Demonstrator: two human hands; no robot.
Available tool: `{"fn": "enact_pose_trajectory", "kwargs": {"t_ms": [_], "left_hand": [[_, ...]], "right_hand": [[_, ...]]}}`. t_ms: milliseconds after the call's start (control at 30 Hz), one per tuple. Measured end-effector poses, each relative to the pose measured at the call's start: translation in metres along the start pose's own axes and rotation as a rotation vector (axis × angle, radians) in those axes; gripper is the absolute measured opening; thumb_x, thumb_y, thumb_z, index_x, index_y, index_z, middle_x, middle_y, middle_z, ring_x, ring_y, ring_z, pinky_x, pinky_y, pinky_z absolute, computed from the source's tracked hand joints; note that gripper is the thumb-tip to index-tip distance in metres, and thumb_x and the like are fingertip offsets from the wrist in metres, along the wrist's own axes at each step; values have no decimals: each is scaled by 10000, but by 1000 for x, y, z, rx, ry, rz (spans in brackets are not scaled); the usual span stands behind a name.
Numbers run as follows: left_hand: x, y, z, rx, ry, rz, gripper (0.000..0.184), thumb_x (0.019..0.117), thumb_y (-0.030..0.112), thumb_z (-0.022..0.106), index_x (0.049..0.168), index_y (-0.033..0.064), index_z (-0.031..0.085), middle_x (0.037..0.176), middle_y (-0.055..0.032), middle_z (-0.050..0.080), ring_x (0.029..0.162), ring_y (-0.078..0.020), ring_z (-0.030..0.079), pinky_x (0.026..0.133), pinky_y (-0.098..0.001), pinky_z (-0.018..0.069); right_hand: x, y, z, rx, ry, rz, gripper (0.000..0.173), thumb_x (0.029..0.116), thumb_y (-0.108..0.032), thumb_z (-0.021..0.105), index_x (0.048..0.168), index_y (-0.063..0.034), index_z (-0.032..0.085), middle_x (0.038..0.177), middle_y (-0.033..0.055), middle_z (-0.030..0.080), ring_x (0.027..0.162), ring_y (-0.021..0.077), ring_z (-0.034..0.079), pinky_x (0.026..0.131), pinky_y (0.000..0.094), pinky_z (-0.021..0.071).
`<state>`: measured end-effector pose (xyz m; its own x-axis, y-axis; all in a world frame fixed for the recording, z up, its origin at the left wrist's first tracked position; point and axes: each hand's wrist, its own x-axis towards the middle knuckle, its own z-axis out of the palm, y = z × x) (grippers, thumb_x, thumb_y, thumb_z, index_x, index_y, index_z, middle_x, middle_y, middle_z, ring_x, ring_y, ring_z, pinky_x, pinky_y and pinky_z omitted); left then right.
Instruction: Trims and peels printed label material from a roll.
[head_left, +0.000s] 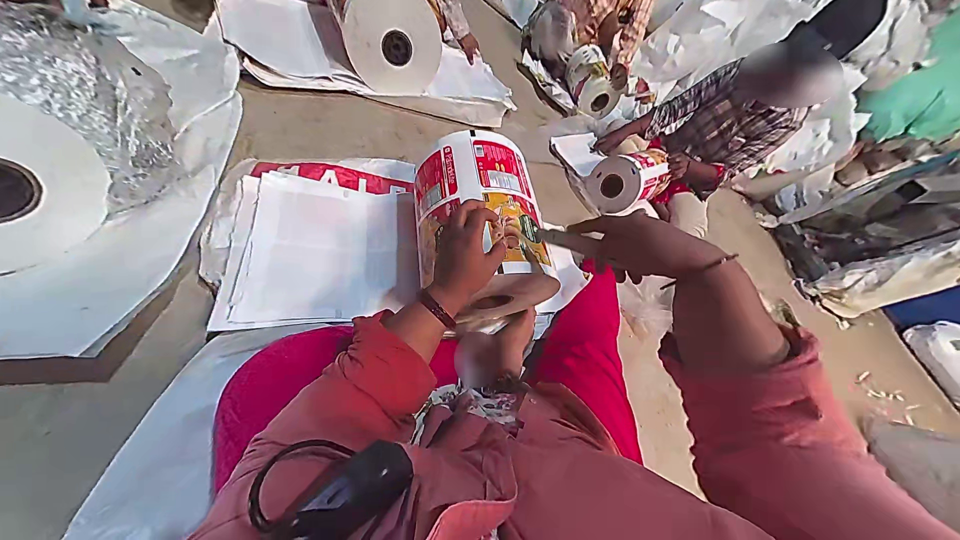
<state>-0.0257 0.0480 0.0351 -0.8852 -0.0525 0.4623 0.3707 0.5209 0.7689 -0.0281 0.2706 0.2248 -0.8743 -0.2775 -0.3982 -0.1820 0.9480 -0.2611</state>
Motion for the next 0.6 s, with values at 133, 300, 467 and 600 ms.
{"fn": "enact_pose_trajectory", "kwargs": {"t_ms": [133, 300, 467, 600], "left_hand": [[-4, 13, 5, 90, -140, 67, 535, 883, 451, 757, 1255, 77, 674, 1474, -153, 542, 1355, -353, 525, 1102, -577, 431], [-7, 14, 12, 168, -121, 178, 368, 894, 427, 739, 1070, 105, 758, 1317, -70, 689, 1388, -304, 530, 1196, -557, 353], [-6, 20, 15, 188, -66, 155, 158, 928, 247, 675, 934, 116, 763, 1242, -20, 735, 1342, -262, 579, 1164, -504, 406], [-3, 29, 12, 285, -120, 129, 169, 960, 249, 649, 1006, 120, 749, 1248, -56, 719, 1330, -285, 577, 1146, -504, 420]], "right_hand": [[13, 39, 66, 436, 467, 28, 443, 1029, -256, 618, 1428, -86, 528, 850, 76, 679, 587, 155, 602, 534, 358, 535], [43, 34, 125, 334, 557, -51, 632, 839, -330, 852, 1300, -11, 561, 1008, 175, 676, 887, 311, 658, 812, 556, 544], [55, 31, 120, 411, 528, -70, 436, 882, -195, 805, 1231, -34, 599, 960, 106, 714, 763, 203, 681, 705, 434, 578], [60, 37, 118, 447, 593, -67, 362, 895, -171, 723, 1209, -27, 617, 891, 118, 680, 715, 223, 661, 660, 460, 567]]}}
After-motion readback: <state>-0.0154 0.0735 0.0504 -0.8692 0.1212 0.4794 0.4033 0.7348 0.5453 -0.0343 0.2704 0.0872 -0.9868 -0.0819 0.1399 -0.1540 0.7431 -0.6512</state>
